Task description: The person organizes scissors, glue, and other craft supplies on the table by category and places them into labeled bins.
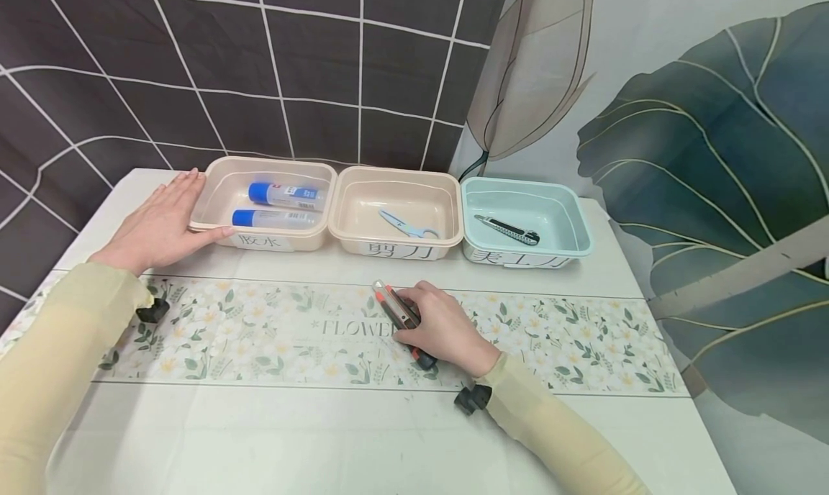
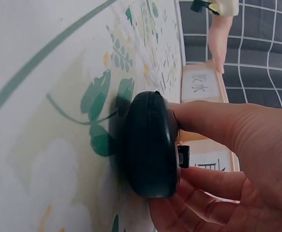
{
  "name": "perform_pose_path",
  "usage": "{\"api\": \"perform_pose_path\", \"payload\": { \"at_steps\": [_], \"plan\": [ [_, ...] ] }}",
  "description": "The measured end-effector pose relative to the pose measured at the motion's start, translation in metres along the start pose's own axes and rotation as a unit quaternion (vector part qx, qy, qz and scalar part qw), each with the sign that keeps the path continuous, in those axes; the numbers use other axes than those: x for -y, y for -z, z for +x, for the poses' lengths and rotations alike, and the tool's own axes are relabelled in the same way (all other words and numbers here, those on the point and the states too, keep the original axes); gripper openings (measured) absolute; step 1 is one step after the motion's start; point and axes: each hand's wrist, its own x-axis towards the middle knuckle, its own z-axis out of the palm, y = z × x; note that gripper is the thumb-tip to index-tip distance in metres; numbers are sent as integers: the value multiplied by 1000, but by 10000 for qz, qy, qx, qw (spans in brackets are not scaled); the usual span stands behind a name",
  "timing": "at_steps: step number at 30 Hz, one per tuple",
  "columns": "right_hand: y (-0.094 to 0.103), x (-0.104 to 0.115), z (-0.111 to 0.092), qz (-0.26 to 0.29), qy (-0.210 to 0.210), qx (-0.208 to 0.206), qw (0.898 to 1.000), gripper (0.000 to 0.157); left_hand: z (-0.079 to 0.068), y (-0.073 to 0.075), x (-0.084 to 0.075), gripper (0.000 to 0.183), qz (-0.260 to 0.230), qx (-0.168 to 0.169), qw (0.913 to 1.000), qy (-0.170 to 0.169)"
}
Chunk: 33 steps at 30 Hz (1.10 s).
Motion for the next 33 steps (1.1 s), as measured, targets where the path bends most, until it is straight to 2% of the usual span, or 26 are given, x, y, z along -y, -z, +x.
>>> {"api": "perform_pose_path", "payload": {
  "at_steps": [6, 18, 33],
  "plan": [
    [1, 0, 0, -42, 121, 17, 9999, 60, 0, -1, -1, 112, -10, -24, 10000, -21],
    [7, 2, -2, -174, 156, -23, 9997, 62, -1, 0, 0, 112, -11, -14, 10000, -10],
    [32, -2, -2, -37, 39, -405, 9992, 59, 0, -1, 0, 112, -26, -23, 10000, -33]
  ]
}}
